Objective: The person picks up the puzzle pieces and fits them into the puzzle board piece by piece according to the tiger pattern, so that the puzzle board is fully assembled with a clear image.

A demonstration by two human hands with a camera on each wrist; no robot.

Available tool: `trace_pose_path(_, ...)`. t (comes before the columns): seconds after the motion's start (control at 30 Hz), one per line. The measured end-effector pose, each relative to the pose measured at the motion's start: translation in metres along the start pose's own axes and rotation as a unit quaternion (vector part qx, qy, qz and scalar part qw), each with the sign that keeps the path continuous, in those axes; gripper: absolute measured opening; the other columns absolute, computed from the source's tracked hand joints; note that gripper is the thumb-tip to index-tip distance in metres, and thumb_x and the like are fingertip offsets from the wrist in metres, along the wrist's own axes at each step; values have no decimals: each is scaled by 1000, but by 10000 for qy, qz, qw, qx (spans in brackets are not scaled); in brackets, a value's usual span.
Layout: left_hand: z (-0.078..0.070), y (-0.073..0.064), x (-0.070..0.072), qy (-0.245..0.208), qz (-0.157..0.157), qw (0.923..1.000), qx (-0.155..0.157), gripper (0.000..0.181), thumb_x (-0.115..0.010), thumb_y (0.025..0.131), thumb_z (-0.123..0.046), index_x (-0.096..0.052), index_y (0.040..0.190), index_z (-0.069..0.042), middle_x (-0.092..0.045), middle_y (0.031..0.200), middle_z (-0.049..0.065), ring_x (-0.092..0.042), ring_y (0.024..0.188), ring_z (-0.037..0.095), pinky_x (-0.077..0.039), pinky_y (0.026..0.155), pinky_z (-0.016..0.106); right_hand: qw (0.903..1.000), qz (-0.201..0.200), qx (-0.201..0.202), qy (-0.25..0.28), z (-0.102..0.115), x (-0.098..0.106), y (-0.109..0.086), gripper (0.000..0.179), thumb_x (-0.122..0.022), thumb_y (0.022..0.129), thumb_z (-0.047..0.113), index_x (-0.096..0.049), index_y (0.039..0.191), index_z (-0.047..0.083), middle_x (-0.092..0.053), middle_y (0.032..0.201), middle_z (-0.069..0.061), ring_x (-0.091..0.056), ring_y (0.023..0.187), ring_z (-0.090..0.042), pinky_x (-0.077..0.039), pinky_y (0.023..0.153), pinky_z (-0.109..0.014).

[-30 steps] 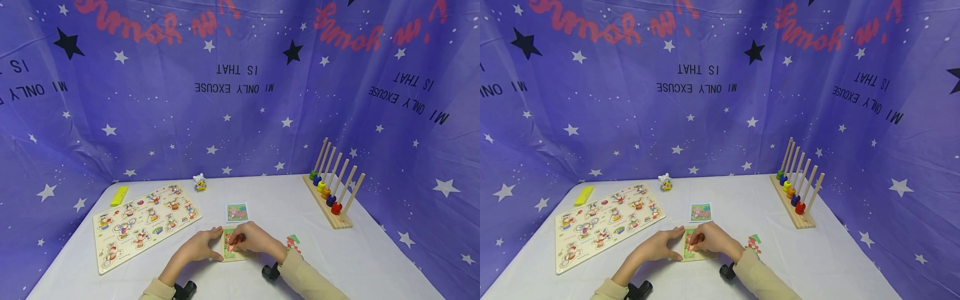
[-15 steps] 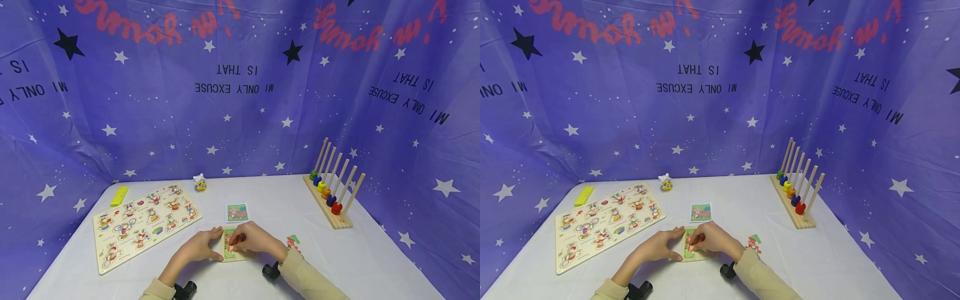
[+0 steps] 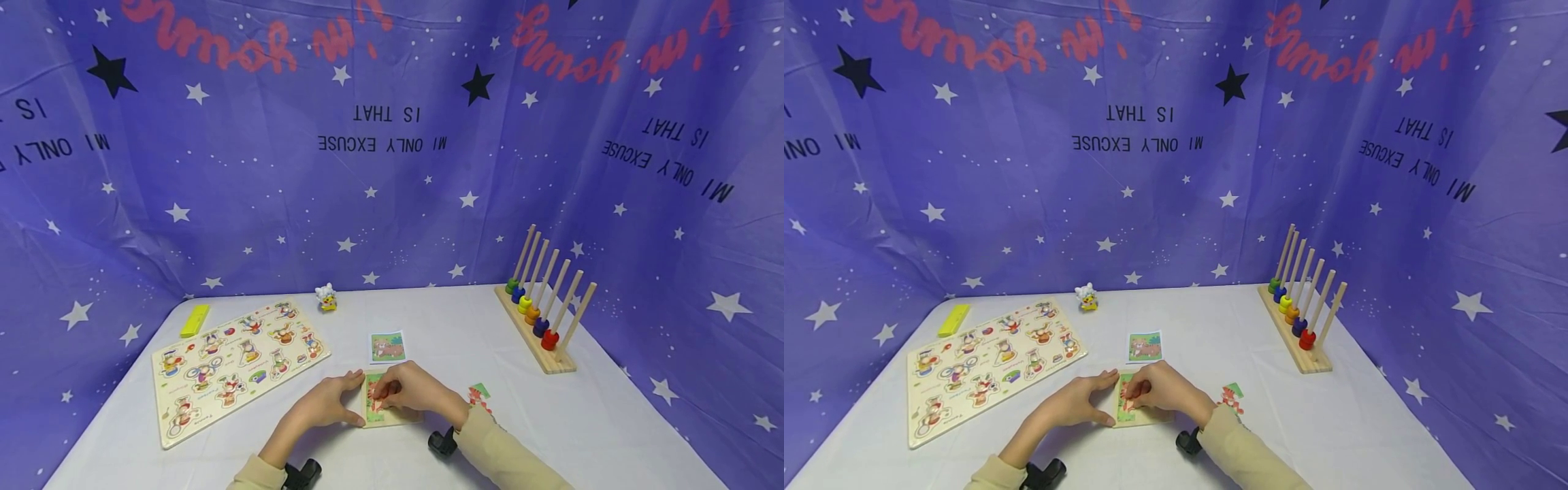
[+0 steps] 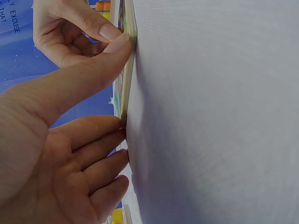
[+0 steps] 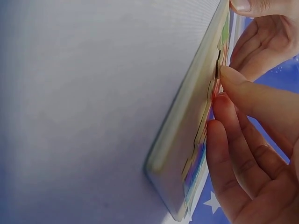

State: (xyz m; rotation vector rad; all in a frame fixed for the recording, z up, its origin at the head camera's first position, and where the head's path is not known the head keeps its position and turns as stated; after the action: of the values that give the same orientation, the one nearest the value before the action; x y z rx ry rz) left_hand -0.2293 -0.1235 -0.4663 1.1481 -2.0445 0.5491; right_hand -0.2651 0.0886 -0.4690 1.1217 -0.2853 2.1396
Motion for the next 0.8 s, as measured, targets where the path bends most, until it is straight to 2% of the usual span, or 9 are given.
trace_pose_path(0.47,-1,0,0,-11,8,10000,21,84,-86,68,-31,-50,135,7,-43,144,21,-38,133,43,-30,109,56,10000,-42,-81,-33,0,-2,0,9,-80,77,8,-77,84,14,-65,79,12,-57,70,4,-50,63,-13)
trace_pose_path(0.8,0,0,0,-38,7,10000,3,85,-86,68,-30,-50,135,7,-43,144,22,-38,133,43,-30,109,56,9999,19,-55,-137,2,-1,0,10,-79,78,7,-77,85,13,-64,80,12,-56,71,4,-50,64,-12)
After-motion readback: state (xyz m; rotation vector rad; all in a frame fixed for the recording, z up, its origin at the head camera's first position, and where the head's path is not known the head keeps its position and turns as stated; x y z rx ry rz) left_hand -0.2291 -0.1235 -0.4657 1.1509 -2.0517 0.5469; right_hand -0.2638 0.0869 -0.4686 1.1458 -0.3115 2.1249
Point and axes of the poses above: each hand's wrist, its own y-axis towards the middle knuckle, its own x-axis out of the back of the hand, z = x × y, the point moved 1 cm from there along y, towards the middle knuckle
